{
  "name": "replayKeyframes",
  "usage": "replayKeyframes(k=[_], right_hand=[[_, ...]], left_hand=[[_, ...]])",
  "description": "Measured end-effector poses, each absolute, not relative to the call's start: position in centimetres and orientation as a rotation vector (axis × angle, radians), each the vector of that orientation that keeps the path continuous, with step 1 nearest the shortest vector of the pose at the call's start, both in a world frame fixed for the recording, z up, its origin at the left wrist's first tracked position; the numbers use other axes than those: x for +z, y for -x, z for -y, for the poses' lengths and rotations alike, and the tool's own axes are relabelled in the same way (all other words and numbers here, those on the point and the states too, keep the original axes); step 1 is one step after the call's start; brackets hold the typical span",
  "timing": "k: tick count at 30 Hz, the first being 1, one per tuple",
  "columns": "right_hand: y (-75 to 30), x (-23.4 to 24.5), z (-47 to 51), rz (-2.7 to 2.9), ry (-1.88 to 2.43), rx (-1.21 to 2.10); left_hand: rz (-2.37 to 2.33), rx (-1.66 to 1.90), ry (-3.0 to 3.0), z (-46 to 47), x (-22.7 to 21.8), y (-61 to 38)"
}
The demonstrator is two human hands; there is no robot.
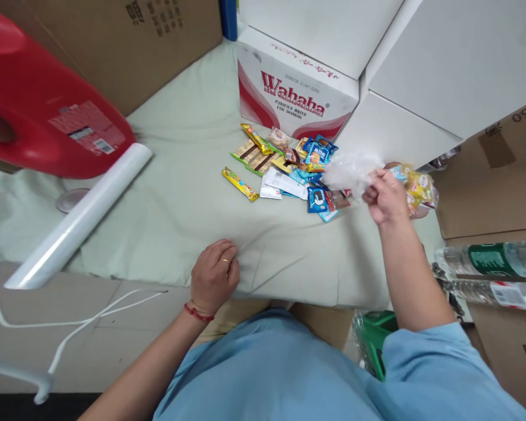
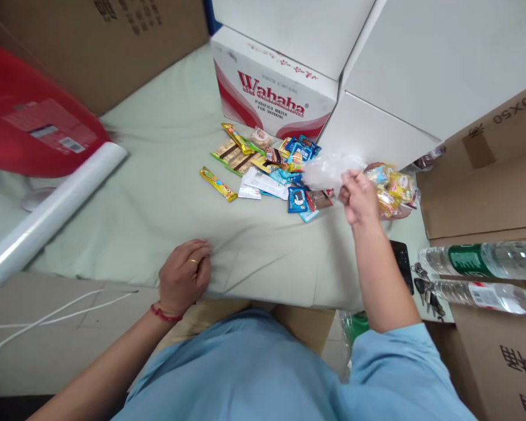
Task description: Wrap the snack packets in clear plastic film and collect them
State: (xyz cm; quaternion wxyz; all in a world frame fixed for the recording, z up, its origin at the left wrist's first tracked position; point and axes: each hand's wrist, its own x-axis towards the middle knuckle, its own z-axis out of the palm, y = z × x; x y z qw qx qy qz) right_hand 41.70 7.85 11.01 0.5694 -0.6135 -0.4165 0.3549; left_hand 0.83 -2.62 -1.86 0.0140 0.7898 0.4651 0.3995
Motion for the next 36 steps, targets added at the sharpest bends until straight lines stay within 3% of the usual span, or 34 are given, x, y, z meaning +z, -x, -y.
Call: replayKeyframes(k=[3, 6, 10, 13, 18, 28, 36], right_hand=[[-38.0, 8.7, -2.3, 0.709, 1.251, 1.181], [-34.3, 5.9, 2.5, 0.485, 1.147, 1.340], [-30.5, 3.5, 7.0, 0.390, 1.117, 1.373], [-29.7, 3.2, 9.2, 0.516, 1.259, 1.283], [-32.0, 3.7, 11.4, 0.662, 1.418, 1.129], [-33.1, 4.5, 11.0, 0.553, 1.392, 1.186], [-34.0, 4.7, 12.0, 0.821, 1.341, 1.063]], left_hand=[[-1.447, 1.340, -2.187, 2.9, -0.5, -1.5], [-1.392, 1.166, -1.776, 3.5, 1.7, -3.7], [-0.980, 0.641, -0.996, 4.0, 4.1, -8.5], [-0.771, 0.580, -0.645, 3.8, 4.8, -11.0], [-0.685, 0.723, -0.714, 3.4, 4.8, -11.7], [-0.702, 0.676, -0.581, 3.3, 4.0, -10.0], [-0.915, 0.691, -0.927, 3.6, 3.7, -8.4]])
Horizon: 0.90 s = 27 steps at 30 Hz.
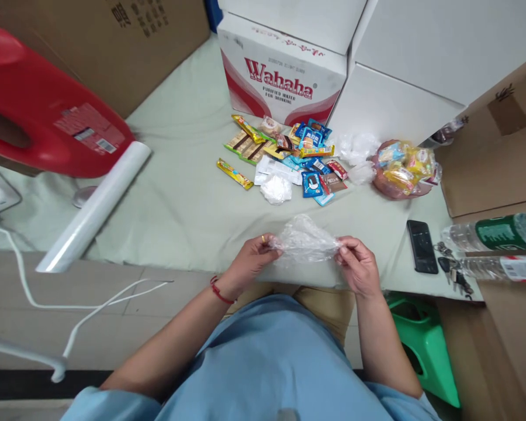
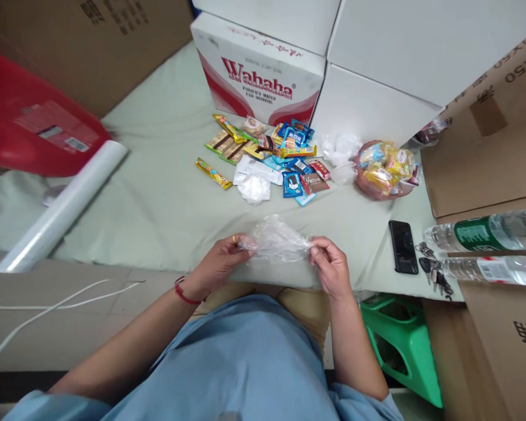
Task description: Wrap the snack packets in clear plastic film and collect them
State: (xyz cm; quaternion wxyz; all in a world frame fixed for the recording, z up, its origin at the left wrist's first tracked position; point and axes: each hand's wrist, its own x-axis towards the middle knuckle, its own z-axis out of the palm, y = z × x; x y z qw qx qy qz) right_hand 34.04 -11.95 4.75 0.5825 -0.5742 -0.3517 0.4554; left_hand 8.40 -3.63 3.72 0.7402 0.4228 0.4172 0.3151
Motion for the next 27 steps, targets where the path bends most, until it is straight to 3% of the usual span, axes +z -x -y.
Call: replayKeyframes(k=[5, 10, 15, 19, 27], right_hand=[[-35.3, 5.2, 9.1, 1.271, 1.615, 0.883], [-31.7, 4.9, 1.9, 1.671, 1.583, 0.593], [-28.4, 4.6, -4.0, 1.576, 1.522, 0.352], [-29.4, 4.6, -7.2, 1.427, 1.605, 0.349], [-27.0, 5.4, -6.5, 2.307, 1.884, 0.602]], left_hand=[[-1.072, 0.766, -0.934, 4.1, 4.1, -5.3], [-1.171, 0.819, -0.956, 5.2, 4.4, -2.8], [-1.273, 0.923, -0.986, 6.2, 3.8, -1.1], [-1.330, 1.123, -1.142, 6.5, 3.6, 0.6], [-1.292, 1.282, -1.723, 6.0, 6.3, 1.7]])
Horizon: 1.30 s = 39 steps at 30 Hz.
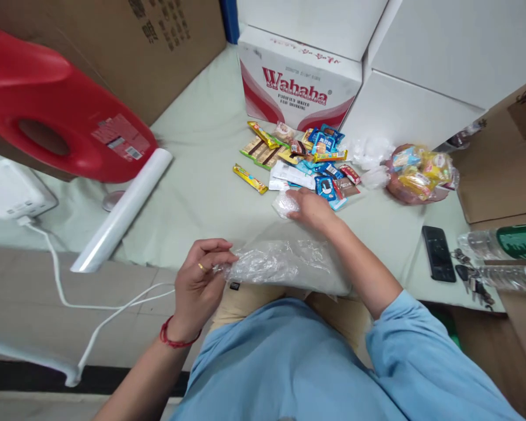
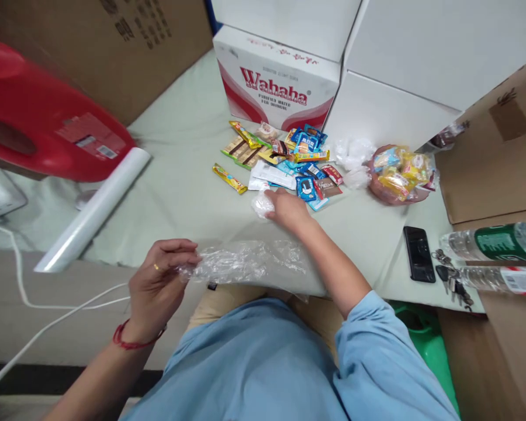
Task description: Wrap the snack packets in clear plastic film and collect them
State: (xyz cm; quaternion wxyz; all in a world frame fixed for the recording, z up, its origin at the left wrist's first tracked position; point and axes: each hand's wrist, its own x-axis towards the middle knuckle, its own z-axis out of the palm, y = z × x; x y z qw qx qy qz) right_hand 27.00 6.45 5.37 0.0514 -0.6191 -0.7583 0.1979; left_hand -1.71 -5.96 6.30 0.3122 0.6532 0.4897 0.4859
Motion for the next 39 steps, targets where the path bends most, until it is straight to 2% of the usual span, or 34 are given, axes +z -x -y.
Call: replayKeyframes(k=[4, 11, 15, 20, 23, 27, 34, 36, 39], right_hand=[[-29.3, 5.1, -4.2, 2.131, 1.824, 0.384], [-41.8, 5.6, -2.2, 1.497, 1.915, -0.086], [-40.2, 5.7, -2.2, 1.600, 1.834, 0.020], [-30.7, 4.8, -2.9, 2.130, 1.832, 0.460], [-27.6, 4.0, -2.8, 2.258, 1.847, 0.620], [-29.6, 3.6, -1.0, 2.147, 1.798, 0.509], [-41.4, 4.1, 1.3, 1.439, 1.976, -0.137], [-43.9, 3.8, 1.4, 1.360, 2.149, -0.070], [-45.8, 3.4, 1.9, 1.373, 2.434, 0.239]], left_hand=[[-1.331, 1.276, -1.748, 5.7, 5.9, 1.7], [-1.328, 1.292, -1.644, 5.3, 5.3, 1.2], [-1.311, 1.261, -1.625, 5.2, 5.1, 0.3], [-1.291, 1.252, -1.699, 5.7, 5.1, -1.0], [-1.290, 1.262, -1.792, 6.1, 5.3, -1.0], [-1.268, 1.262, -1.849, 6.5, 4.7, -0.1], [-1.215, 1.302, -1.802, 6.0, 3.1, 0.5], [-1.215, 1.301, -1.811, 5.6, 3.0, 0.3], [-1.260, 1.241, -1.840, 4.8, 2.6, 0.0]])
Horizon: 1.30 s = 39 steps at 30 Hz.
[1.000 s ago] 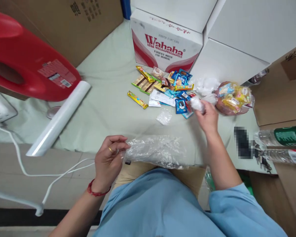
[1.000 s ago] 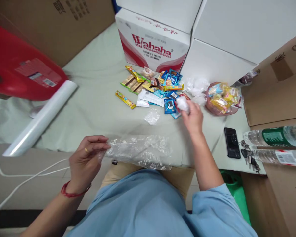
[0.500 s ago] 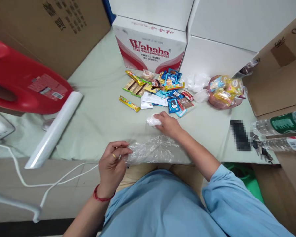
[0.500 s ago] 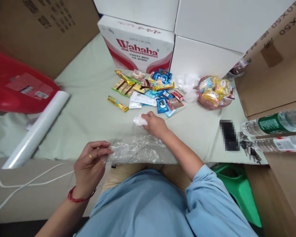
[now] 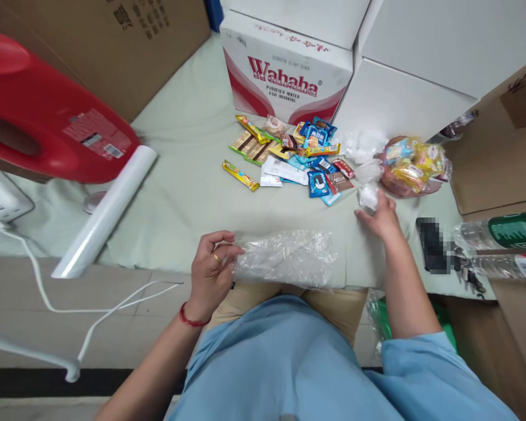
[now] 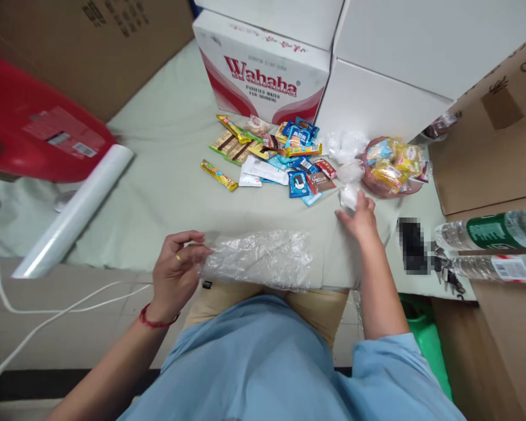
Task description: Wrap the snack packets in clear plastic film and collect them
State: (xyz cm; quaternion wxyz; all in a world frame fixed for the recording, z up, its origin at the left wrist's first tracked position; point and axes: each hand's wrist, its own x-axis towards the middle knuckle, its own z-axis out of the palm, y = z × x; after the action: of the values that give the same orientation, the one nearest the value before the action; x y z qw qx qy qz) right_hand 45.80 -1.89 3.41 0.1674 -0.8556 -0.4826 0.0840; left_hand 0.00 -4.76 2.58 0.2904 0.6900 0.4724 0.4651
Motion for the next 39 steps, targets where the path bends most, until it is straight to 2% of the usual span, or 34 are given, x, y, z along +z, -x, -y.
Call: replayKeyframes(k=[3, 6, 9, 12, 16, 21, 24, 27, 30, 33, 35, 37, 39], right_hand=[[-44.9, 4.4, 3.5, 1.402, 2.459, 0.168], [-40.7, 6.5, 6.1, 1.405, 2.194, 0.019], [-34.2, 7.9, 8.5, 1.713, 1.795, 0.273], [-28.8, 7.2, 9.4, 2.131, 1.480, 0.454], [-26.6, 5.0, 8.6, 2.274, 1.478, 0.479], [-27.4, 5.1, 7.9, 1.977, 1.613, 0.589], [-27.0, 6.1, 8.3, 1.773, 1.684, 0.713], [-26.1, 6.6, 8.6, 1.515, 1.685, 0.973], [-25.2, 6.5, 8.4, 1.214, 1.601, 1.193], [-24.4, 6.5, 8.0, 1.000, 1.520, 1.275], [-23.9, 6.6, 7.7, 0.909, 1.496, 1.269], [-23.5, 6.7, 7.5, 0.848, 1.483, 1.233], [-23.1, 6.9, 7.4, 0.807, 1.477, 1.200]], left_hand=[[-1.321, 1.187, -1.830, 4.2, 1.9, 0.1], [-1.347, 1.178, -1.764, 4.1, 1.2, 0.1], [-1.366, 1.173, -1.714, 3.9, 0.8, -0.4], [-1.367, 1.179, -1.728, 3.5, 0.8, -1.1], [-1.365, 1.187, -1.753, 2.8, 0.7, -1.1], [-1.439, 1.163, -1.708, 3.2, 0.1, 1.1], [-1.451, 1.390, -1.421, 4.1, -0.4, 2.5], [-1.606, 1.643, -1.113, 5.1, -0.1, 2.8], [-1.701, 1.716, -1.091, 6.5, 1.7, 2.0], [-1.577, 1.592, -1.379, 8.6, 4.6, 0.6], [-1.475, 1.585, -1.811, 9.8, 6.7, -0.4], [-1.193, 1.583, -2.246, 10.6, 8.5, -1.6], [-0.929, 1.445, -2.410, 10.7, 9.5, -3.2]])
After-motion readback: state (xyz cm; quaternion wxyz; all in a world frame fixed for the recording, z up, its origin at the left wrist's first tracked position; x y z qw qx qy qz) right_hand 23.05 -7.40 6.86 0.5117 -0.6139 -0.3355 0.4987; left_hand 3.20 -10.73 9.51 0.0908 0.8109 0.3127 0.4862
